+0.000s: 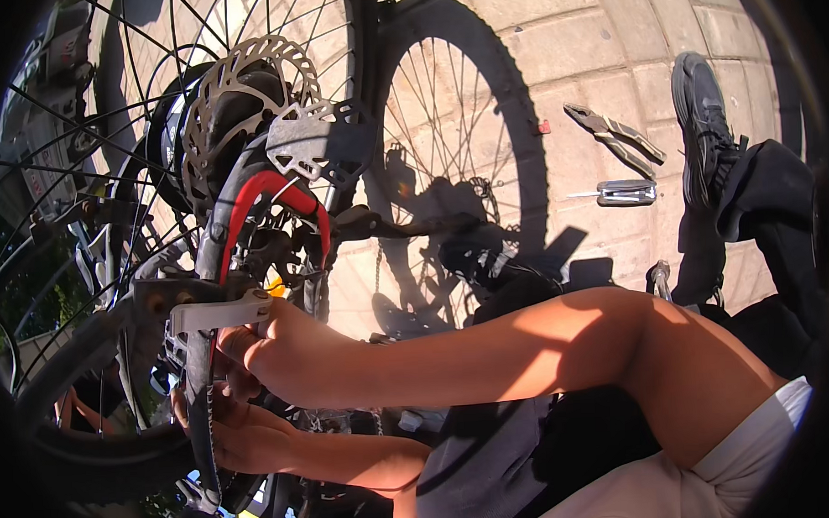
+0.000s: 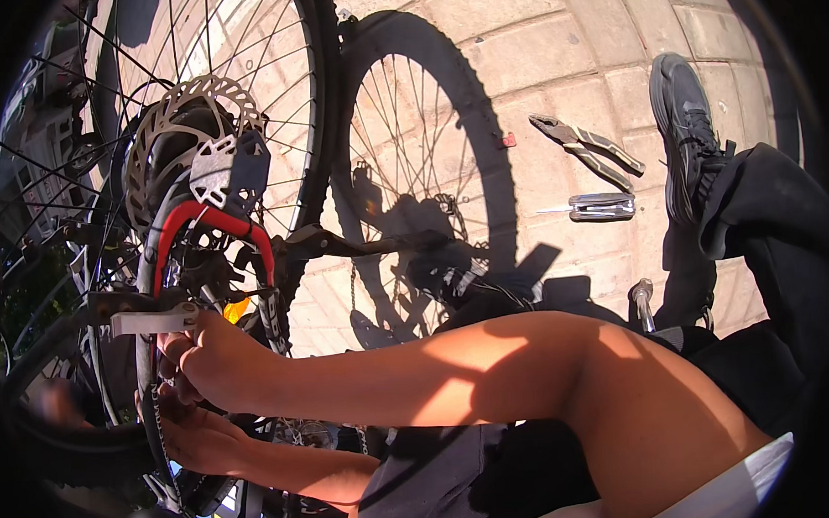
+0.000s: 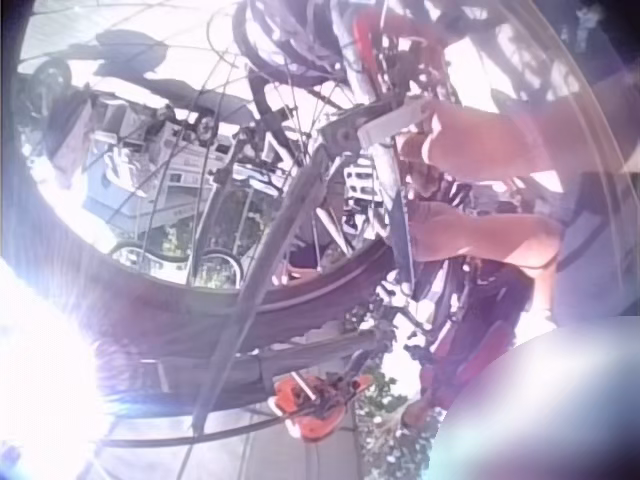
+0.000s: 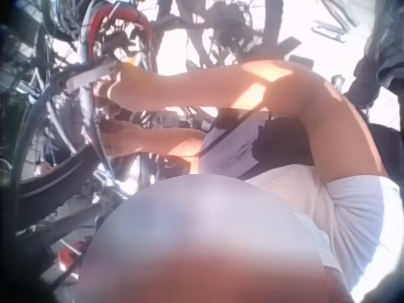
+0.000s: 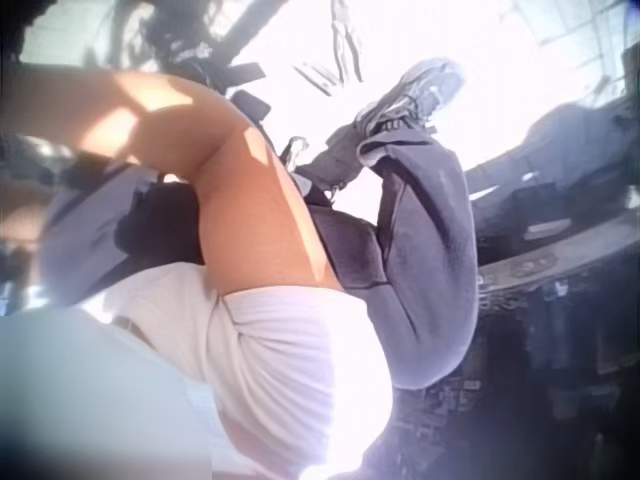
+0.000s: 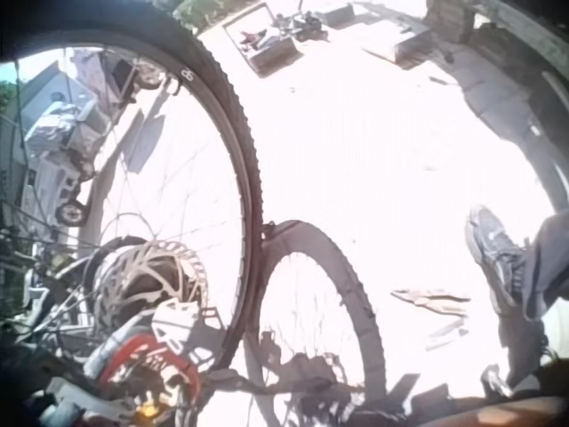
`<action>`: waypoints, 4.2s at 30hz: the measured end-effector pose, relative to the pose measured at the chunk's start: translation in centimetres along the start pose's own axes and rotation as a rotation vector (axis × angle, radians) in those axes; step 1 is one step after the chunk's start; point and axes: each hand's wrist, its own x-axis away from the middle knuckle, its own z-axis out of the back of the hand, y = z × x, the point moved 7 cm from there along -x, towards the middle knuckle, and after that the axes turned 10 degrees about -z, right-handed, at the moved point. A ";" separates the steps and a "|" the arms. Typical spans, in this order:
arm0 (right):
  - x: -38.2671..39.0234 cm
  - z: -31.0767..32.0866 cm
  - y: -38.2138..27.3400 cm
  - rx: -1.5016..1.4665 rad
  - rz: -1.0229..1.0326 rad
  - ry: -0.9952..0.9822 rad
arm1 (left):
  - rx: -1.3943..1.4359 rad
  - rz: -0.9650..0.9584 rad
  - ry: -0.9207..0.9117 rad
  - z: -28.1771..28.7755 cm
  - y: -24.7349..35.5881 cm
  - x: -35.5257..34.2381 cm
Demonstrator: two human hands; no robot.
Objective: The person sits on the ground and works on the rear derailleur and chain of a bicycle. They use pliers to manipulate the chain and adjust the derailleur, then rotate the pedals to test the chain movement.
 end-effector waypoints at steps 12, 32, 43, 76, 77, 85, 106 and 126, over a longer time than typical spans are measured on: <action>5.5 5.6 -6.0 1.313 0.568 0.711 | 0.120 0.007 0.038 -2.6 2.1 0.4; 4.5 4.8 -5.7 1.434 0.742 0.702 | 0.061 -0.009 0.033 -1.4 1.3 -0.1; 4.7 4.9 -5.4 1.293 0.807 0.707 | -0.026 -0.062 0.011 -1.1 1.7 0.1; 4.9 5.5 -6.0 1.244 0.840 0.710 | -0.256 -0.098 -0.180 1.6 -0.2 1.0; 4.8 5.7 -6.0 1.240 0.830 0.709 | -0.182 -0.121 -0.218 1.5 -0.2 0.9; 4.8 5.5 -5.9 1.245 0.749 0.683 | 0.184 -0.143 -0.177 -1.1 1.7 1.0; 5.1 5.4 -6.2 1.256 0.790 0.688 | 0.160 -0.138 -0.282 -0.3 1.4 1.7; 4.5 5.4 -5.7 1.211 0.703 0.679 | 0.930 0.196 -0.440 -3.1 0.7 1.5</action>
